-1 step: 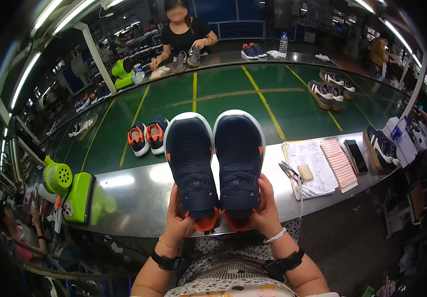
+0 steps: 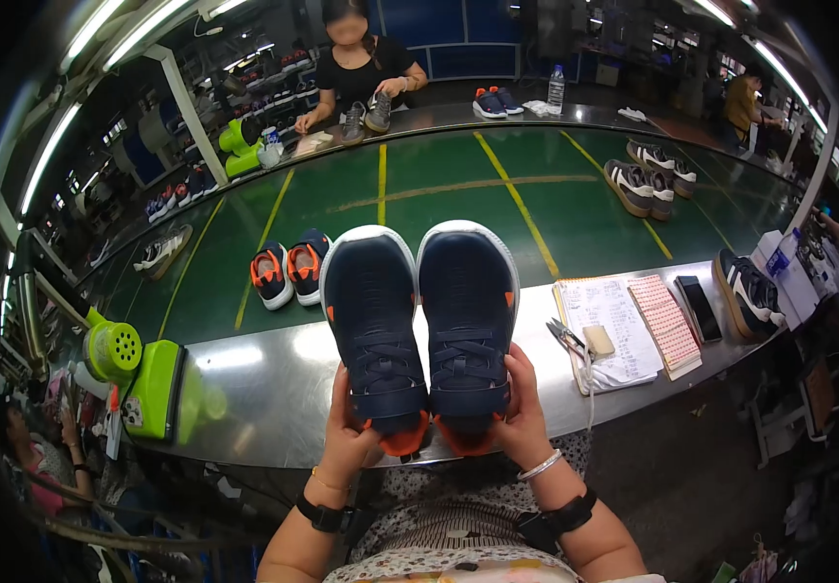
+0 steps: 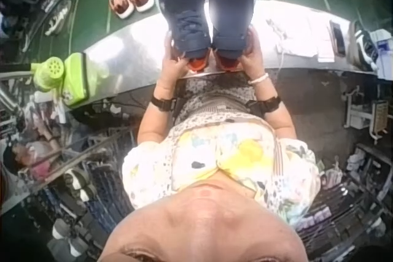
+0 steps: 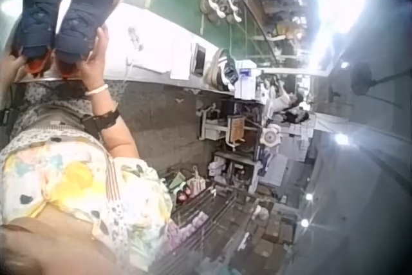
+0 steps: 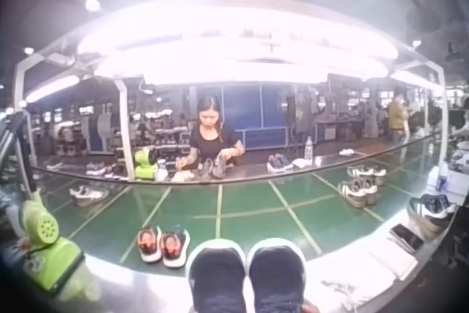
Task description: The recorder is inspecting and checking the quality of various athletic shoes on a production line.
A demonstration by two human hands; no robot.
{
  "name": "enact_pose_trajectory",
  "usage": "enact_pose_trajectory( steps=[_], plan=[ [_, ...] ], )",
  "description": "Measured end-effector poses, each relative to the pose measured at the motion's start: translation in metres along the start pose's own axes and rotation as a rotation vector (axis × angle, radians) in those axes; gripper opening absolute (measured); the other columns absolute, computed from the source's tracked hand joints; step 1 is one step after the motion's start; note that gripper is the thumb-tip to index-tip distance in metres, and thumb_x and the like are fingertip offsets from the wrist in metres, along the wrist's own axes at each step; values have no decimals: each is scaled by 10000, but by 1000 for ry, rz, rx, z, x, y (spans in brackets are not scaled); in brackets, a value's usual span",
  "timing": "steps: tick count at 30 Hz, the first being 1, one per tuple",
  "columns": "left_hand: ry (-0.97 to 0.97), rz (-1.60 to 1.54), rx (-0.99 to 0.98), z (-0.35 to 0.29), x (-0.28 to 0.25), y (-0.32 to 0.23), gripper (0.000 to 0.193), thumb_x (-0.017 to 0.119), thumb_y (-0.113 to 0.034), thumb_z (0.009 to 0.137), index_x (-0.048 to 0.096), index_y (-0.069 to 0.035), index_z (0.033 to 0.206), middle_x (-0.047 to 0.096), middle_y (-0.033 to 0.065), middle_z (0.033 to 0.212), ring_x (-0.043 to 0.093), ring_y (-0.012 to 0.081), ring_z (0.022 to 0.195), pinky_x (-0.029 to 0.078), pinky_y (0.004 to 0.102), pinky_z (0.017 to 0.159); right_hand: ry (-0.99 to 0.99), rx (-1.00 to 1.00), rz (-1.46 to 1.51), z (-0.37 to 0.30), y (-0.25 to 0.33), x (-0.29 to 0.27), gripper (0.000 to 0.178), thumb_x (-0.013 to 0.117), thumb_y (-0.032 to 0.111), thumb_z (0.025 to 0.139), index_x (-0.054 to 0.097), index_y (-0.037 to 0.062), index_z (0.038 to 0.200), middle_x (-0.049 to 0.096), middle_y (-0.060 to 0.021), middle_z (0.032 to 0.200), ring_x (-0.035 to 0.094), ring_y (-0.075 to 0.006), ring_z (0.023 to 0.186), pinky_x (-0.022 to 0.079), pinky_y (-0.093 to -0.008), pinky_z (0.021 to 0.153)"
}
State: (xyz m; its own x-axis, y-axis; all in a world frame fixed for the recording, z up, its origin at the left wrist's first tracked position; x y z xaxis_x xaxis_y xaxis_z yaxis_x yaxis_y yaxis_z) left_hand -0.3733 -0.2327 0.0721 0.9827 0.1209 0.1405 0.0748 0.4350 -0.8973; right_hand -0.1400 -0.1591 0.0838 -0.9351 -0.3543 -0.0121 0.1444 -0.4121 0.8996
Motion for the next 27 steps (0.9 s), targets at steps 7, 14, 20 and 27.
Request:
enact_pose_trajectory(
  steps=[7, 14, 20, 27],
  plan=[
    [-31, 252, 173, -3, -12, 0, 829, 654, 30, 627, 342, -159, 1372, 150, 193, 1468, 223, 346, 1347, 274, 423, 1070, -7, -124, -190, 1, 5, 3, 809, 653, -71, 633, 326, 162, 1335, 200, -173, 1425, 292, -329, 1307, 308, -407, 1052],
    [-85, 482, 277, 0, -12, -20, 820, 680, 4, 631, 358, -176, 1363, 186, 204, 1437, 248, 376, 1328, 298, 438, 1053, -67, -230, -524, 5, 36, 6, 789, 757, 10, 590, 421, 222, 1272, 242, -211, 1378, 321, -396, 1258, 344, -448, 1015],
    [-88, 658, 273, 0, -18, -29, 808, 643, 19, 613, 383, -185, 1350, 166, 181, 1455, 239, 361, 1335, 320, 415, 1043, -111, -259, -617, 5, 45, 10, 800, 807, 49, 546, 458, 226, 1244, 260, -213, 1351, 311, -412, 1253, 361, -453, 1000],
    [-129, 834, 288, -1, -16, -34, 802, 630, 31, 593, 415, -183, 1336, 174, 199, 1449, 247, 383, 1329, 281, 432, 1054, -156, -324, -742, 6, 46, 12, 778, 807, 33, 521, 507, 231, 1211, 262, -204, 1354, 305, -392, 1245, 327, -436, 997]
  ],
)
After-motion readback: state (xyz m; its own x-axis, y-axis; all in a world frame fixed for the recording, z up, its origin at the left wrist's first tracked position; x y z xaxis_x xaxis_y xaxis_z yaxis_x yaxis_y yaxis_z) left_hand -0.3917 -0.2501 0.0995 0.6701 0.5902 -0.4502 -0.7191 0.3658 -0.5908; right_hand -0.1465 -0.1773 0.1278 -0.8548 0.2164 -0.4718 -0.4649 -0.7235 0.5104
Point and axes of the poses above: each hand's wrist, its own z-axis towards the middle knuckle, its own x-axis out of the palm, y = z × x, the point moved 2 cm from there along z, towards the middle knuckle
